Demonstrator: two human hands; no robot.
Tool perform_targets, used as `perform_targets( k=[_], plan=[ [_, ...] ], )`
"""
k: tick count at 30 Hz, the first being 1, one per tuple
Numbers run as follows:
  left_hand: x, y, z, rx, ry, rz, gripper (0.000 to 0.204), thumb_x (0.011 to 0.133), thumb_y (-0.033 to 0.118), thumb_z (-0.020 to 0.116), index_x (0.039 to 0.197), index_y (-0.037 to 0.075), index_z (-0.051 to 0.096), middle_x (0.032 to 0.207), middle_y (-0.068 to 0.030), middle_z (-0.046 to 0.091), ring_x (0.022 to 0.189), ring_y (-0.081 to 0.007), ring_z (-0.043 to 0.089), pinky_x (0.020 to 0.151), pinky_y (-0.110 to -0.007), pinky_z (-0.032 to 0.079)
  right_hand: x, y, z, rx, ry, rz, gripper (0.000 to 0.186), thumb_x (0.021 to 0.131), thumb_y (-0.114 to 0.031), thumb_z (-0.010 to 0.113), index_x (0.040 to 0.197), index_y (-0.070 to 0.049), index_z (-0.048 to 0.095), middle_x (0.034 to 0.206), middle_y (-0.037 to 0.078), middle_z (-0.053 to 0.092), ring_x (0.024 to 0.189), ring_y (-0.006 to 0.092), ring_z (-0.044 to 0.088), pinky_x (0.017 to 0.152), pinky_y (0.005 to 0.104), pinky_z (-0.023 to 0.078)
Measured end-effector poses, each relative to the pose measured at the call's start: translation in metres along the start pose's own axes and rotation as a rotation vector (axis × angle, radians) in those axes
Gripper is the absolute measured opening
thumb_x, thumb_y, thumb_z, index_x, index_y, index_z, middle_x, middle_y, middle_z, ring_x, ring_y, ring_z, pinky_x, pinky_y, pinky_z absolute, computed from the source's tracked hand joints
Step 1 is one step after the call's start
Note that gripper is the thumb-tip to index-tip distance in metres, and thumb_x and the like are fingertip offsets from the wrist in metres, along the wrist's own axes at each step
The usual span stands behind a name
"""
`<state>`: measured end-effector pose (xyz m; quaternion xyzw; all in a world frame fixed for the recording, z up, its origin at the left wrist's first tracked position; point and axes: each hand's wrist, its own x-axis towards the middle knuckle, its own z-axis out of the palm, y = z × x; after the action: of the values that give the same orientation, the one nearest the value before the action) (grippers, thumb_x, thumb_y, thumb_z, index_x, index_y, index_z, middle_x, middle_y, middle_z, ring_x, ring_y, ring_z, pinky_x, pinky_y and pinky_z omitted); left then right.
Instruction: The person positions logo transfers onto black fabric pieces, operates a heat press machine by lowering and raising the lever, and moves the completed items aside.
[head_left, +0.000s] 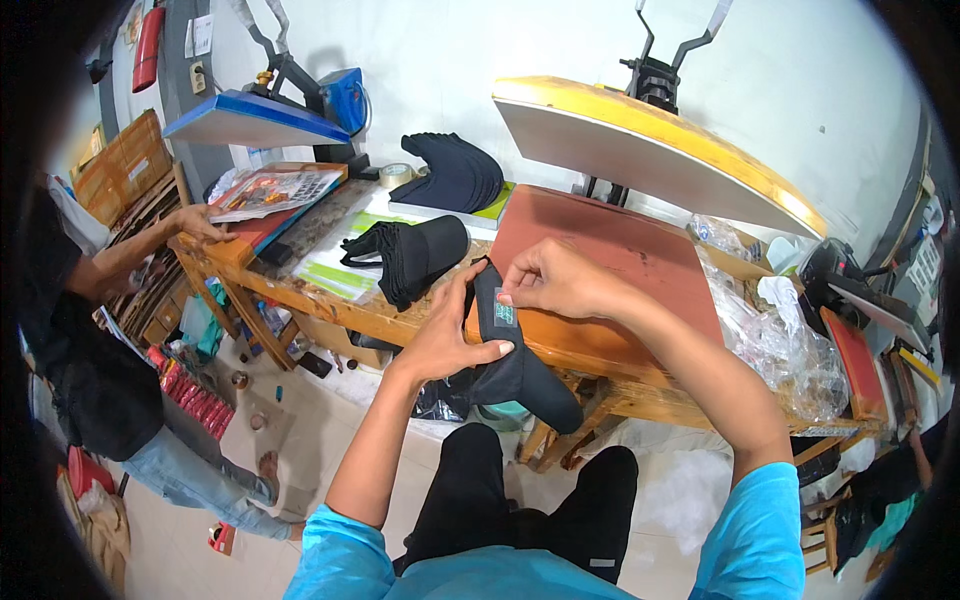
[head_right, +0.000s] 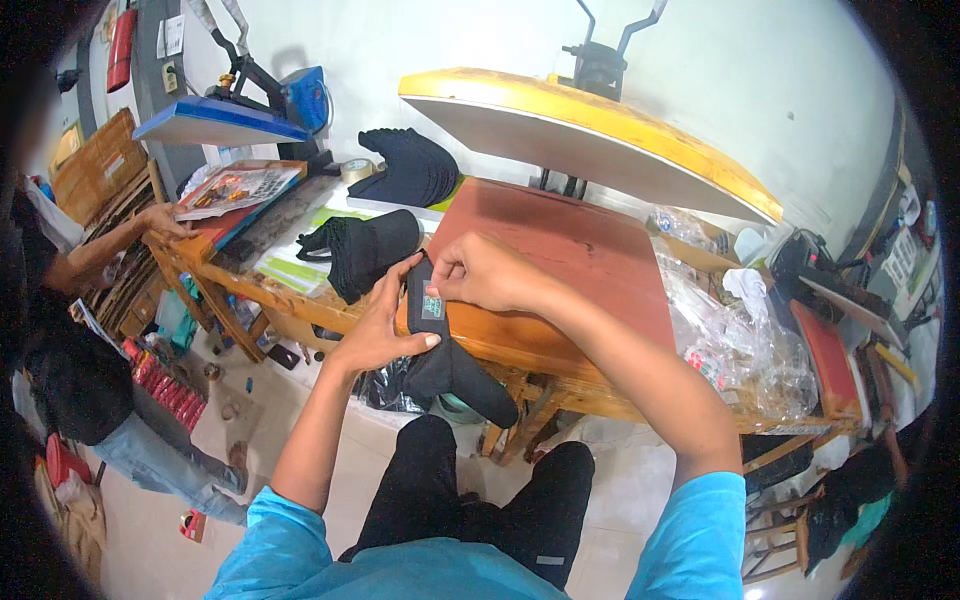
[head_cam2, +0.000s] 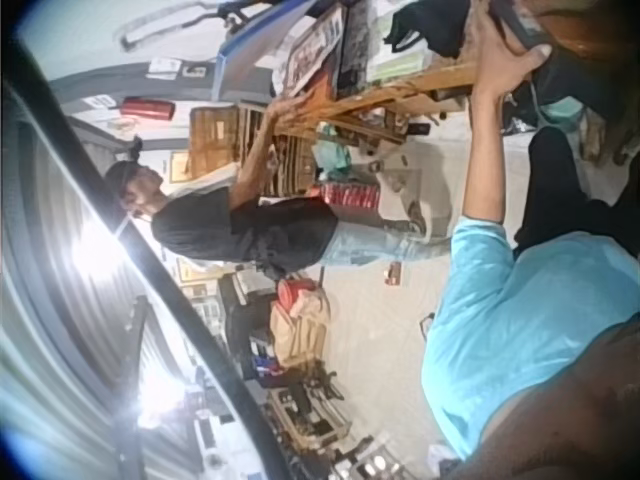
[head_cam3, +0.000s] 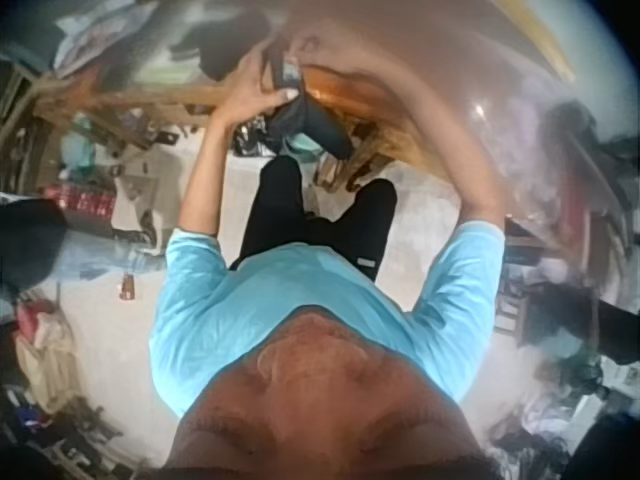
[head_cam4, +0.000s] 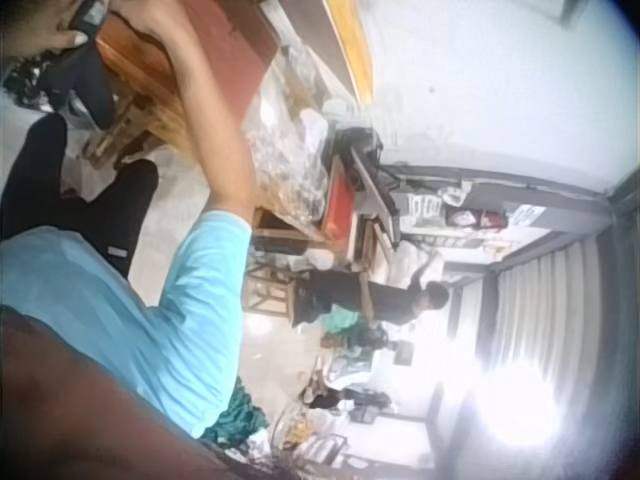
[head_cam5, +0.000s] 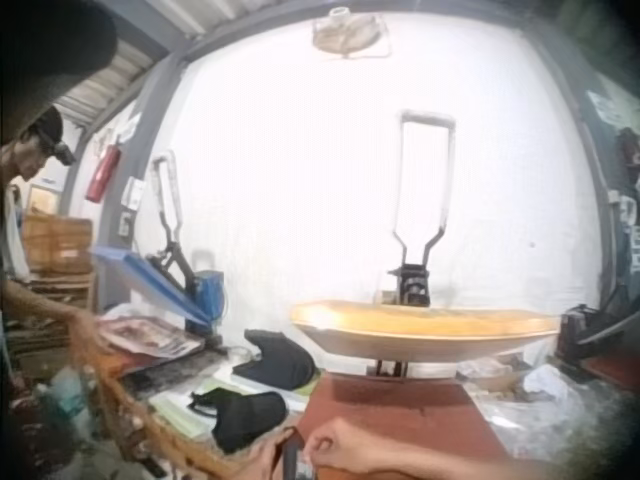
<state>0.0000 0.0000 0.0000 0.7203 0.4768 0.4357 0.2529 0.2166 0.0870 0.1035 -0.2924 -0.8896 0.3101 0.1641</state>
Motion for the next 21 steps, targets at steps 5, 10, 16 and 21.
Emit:
perform_targets(
  k=[5, 10, 16, 21],
  plan=[
    [0.001, -0.003, -0.002, 0.023, 0.009, 0.028, 0.128, 0.073, 0.051, 0.091, 0.171, 0.006, 0.022, 0.168, -0.0275, 0.033, 0.160, -0.0439, 0.026, 0.130, -0.056, 0.028, 0.006, -0.004, 0.005, -0.042, 0.004, 0.035, 0.028, 0.096, -0.026, 0.087, 0.100, 0.000, 0.078, 0.083, 0.001, 0.069, 0.077, 0.0093, 0.062, 0.072, 0.0289, 0.052],
    [-0.001, -0.001, -0.004, 0.031, 0.020, 0.001, 0.124, 0.072, 0.047, 0.090, 0.170, 0.008, 0.024, 0.170, -0.0230, 0.035, 0.161, -0.0424, 0.027, 0.132, -0.054, 0.026, 0.004, -0.011, 0.008, -0.095, 0.078, -0.002, 0.026, 0.096, -0.022, 0.085, 0.105, 0.001, 0.076, 0.085, 0.002, 0.071, 0.077, 0.0098, 0.061, 0.073, 0.0295, 0.053],
    [0.001, 0.002, -0.001, -0.004, 0.024, 0.009, 0.123, 0.071, 0.045, 0.090, 0.170, 0.008, 0.026, 0.171, -0.0225, 0.035, 0.162, -0.0415, 0.027, 0.133, -0.054, 0.024, -0.012, -0.014, -0.010, 0.049, 0.037, -0.108, 0.040, 0.089, -0.017, 0.088, 0.120, 0.002, 0.072, 0.106, 0.014, 0.077, 0.095, 0.0232, 0.071, 0.087, 0.0388, 0.057],
    [-0.001, -0.006, -0.001, 0.005, 0.029, -0.005, 0.125, 0.071, 0.046, 0.090, 0.170, 0.008, 0.024, 0.170, -0.0239, 0.034, 0.162, -0.0423, 0.026, 0.132, -0.055, 0.025, -0.019, -0.010, -0.015, -0.072, -0.067, -0.236, 0.054, 0.087, -0.013, 0.087, 0.136, -0.002, 0.068, 0.128, 0.010, 0.073, 0.115, 0.0227, 0.065, 0.105, 0.0389, 0.053]
  ],
)
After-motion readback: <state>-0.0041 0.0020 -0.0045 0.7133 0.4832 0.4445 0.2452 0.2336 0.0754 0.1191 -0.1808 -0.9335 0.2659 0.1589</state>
